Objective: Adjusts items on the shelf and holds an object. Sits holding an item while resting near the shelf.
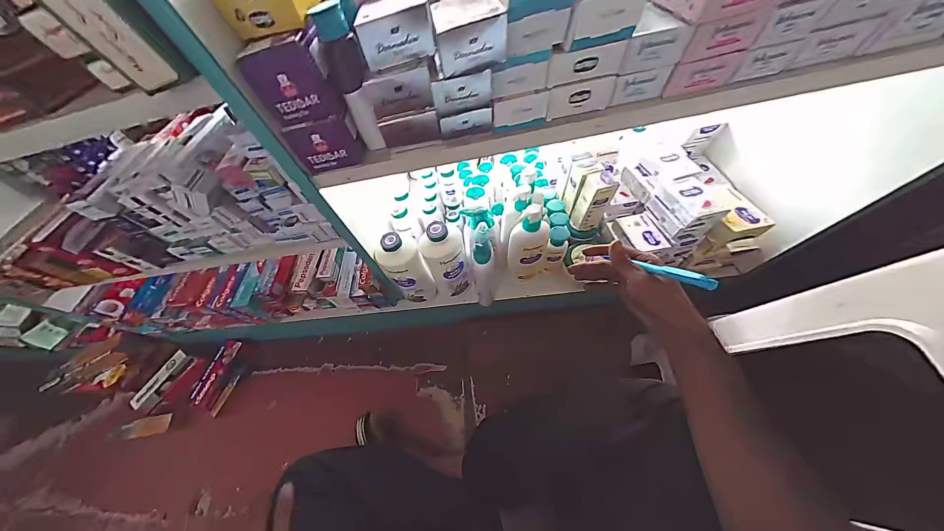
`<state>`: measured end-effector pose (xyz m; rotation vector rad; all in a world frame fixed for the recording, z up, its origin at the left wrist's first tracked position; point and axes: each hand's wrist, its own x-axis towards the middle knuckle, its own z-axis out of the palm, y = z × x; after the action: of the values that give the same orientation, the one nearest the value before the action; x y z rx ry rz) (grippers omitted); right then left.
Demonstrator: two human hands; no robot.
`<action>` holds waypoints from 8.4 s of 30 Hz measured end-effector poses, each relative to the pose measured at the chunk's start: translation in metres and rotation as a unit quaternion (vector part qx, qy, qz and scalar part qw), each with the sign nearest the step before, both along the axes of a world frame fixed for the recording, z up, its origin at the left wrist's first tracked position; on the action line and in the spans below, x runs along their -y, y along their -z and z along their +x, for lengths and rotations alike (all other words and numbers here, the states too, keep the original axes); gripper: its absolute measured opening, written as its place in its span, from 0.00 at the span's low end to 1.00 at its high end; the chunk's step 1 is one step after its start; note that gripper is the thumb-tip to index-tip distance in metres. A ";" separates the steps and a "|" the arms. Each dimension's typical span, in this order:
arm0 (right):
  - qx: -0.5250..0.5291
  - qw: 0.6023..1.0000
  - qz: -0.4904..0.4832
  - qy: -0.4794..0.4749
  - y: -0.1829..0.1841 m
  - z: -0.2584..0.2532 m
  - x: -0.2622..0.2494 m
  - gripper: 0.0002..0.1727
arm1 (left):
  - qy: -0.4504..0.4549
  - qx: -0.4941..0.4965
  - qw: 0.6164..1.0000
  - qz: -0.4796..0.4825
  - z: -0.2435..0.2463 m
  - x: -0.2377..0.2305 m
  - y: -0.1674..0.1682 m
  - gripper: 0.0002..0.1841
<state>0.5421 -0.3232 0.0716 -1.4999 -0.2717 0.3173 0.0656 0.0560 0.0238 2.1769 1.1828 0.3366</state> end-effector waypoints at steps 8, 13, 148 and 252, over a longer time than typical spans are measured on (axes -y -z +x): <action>-0.002 0.994 0.075 0.076 -0.007 -0.020 -0.006 0.37 | 0.362 0.112 0.915 -0.139 0.112 0.014 -0.018 0.19; 0.035 0.981 -0.092 -0.169 0.003 -0.030 -0.015 0.15 | 0.458 0.129 0.860 -0.183 0.162 0.027 -0.020 0.21; 0.412 0.724 -0.489 -0.259 -0.061 0.102 -0.376 0.33 | 0.495 -0.308 0.809 -0.073 0.219 0.039 -0.017 0.16; 0.181 0.689 -0.504 -0.488 0.032 -0.103 -0.127 0.16 | 0.485 -0.192 0.852 -0.050 0.230 0.052 0.021 0.20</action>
<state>0.4391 -0.1963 0.0395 -2.3982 -1.4278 1.1691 0.2952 0.0035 0.0027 2.4882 0.1291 -0.6009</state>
